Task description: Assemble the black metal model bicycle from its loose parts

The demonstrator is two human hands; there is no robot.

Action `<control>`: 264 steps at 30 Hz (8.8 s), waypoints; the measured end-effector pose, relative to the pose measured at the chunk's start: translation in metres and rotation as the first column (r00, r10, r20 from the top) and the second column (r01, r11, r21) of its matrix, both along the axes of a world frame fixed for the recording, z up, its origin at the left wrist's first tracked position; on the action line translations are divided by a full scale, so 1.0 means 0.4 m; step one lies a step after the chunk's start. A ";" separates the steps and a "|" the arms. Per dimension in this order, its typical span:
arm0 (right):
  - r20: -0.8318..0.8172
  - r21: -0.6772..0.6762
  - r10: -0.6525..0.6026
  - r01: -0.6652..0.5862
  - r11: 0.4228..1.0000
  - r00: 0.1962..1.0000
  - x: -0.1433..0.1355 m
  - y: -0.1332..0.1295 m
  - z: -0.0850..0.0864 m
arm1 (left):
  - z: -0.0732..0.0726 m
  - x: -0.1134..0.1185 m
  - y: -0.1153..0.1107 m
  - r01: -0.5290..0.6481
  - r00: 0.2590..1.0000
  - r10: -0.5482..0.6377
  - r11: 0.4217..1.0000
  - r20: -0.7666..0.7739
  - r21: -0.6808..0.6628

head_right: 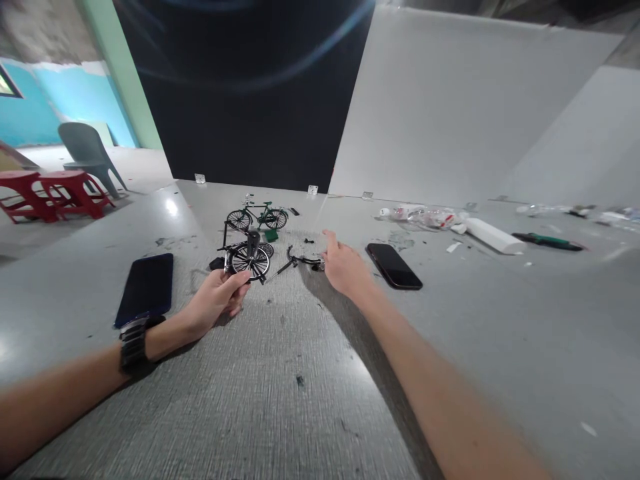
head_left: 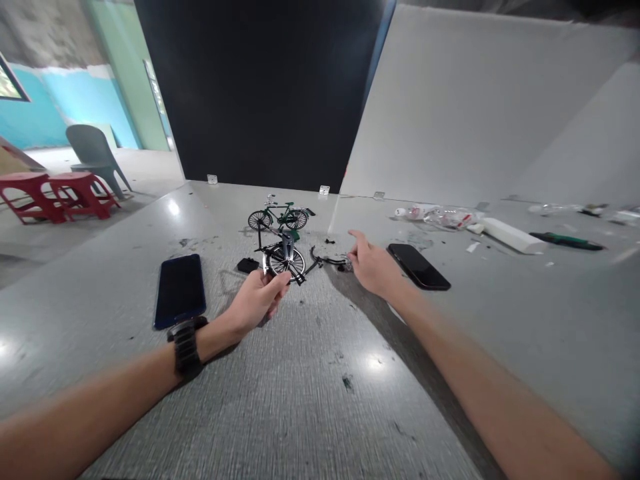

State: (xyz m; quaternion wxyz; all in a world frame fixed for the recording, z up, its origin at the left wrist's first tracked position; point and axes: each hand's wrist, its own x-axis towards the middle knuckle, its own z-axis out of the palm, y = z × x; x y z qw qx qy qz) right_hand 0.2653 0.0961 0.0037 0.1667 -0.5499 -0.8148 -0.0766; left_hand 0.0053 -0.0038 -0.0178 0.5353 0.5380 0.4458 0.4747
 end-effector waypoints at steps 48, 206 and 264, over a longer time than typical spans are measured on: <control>-0.022 -0.304 0.211 -0.208 0.930 0.977 0.084 -0.023 0.073 | 0.021 0.024 -0.012 -0.010 0.992 0.009 1.000 -0.125 -0.003; 0.302 0.288 0.380 -0.464 0.838 0.874 -0.150 -0.232 0.087 | 0.018 0.025 -0.010 -0.012 0.829 0.125 0.979 -0.546 0.206; 0.214 0.175 0.395 -0.432 0.885 0.894 -0.145 -0.219 0.080 | 0.037 0.038 -0.011 0.001 0.753 0.145 0.975 -0.642 0.221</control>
